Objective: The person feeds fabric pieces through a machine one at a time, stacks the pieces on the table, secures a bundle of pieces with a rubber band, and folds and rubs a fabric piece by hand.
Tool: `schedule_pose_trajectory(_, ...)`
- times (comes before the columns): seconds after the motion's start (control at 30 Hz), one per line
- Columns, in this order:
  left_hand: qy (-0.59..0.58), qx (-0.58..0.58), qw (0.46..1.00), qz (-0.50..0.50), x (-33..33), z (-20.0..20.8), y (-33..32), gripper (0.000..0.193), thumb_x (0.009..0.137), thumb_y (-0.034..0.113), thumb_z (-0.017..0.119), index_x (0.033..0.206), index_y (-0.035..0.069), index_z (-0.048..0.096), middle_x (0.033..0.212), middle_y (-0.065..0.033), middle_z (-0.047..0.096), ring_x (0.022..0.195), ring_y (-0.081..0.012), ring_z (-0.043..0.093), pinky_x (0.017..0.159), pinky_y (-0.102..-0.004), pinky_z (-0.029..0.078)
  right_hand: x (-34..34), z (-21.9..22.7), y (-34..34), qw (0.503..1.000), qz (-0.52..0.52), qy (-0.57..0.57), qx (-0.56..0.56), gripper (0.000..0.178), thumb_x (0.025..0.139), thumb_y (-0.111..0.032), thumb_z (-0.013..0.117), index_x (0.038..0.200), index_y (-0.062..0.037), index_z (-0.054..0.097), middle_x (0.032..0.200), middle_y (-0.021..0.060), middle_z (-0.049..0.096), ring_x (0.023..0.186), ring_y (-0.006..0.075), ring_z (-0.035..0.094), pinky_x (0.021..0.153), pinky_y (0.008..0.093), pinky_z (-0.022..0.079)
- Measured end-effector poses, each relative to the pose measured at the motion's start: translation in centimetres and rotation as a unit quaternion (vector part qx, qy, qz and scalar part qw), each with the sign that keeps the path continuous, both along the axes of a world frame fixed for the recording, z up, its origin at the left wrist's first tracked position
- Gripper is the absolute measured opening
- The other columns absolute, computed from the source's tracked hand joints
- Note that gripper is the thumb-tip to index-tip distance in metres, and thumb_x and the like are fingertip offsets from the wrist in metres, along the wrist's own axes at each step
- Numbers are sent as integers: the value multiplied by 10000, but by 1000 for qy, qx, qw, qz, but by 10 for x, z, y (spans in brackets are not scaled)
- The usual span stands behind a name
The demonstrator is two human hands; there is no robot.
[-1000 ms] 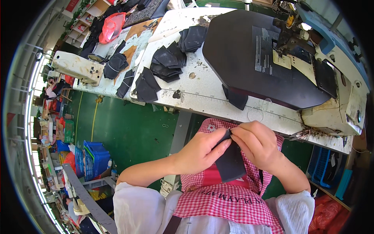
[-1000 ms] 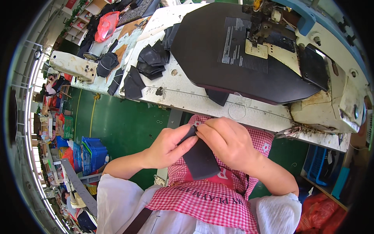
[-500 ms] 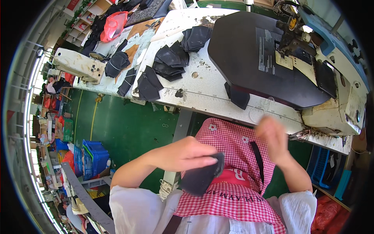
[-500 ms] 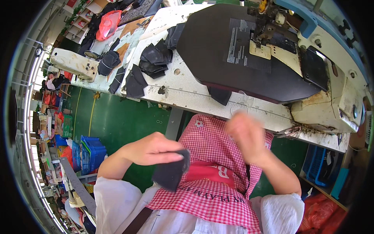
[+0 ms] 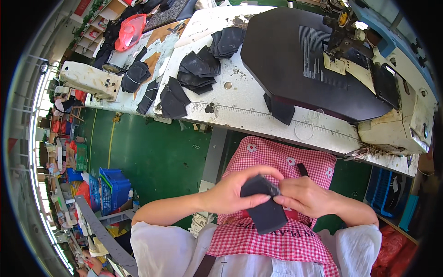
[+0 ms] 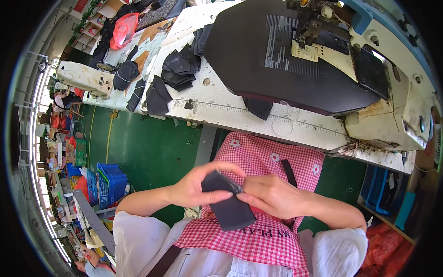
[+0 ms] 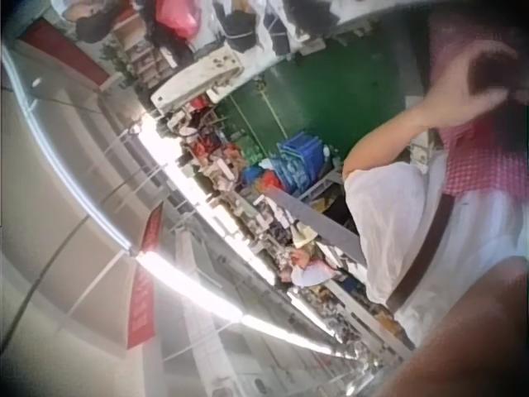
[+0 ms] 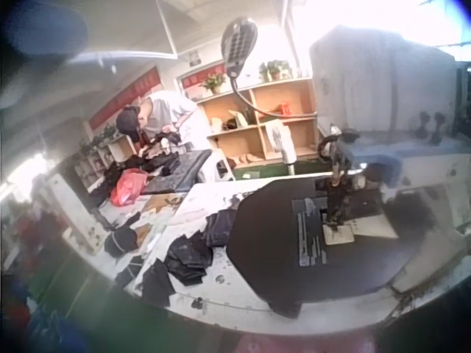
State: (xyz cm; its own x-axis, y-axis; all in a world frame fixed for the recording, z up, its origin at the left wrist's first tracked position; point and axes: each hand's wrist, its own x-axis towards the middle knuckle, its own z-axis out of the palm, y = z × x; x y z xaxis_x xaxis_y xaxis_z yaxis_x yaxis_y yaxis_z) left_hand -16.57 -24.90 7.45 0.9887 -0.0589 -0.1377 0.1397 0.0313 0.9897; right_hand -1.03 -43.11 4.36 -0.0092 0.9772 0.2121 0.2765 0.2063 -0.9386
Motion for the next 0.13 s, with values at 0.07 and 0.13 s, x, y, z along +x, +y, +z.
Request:
schedule_pose_trajectory(0.07,42,7,999,-30,-5,2,0,516,899,52,651,1380,100,470,1163,-51,616,1064,-128,600,937,-292,471,1,2,-9,999,33,7,-28,173,974,-132,582,879,12,571,807,158,563,697,341,596,627,435,486)
schedule_pose_trajectory(0.13,94,-31,993,-58,-4,2,1,514,907,53,642,1387,104,466,1213,-63,604,1106,-134,593,987,-299,445,2,2,-14,998,39,-11,-54,157,964,-152,606,953,5,605,830,155,588,734,340,627,637,419,515)
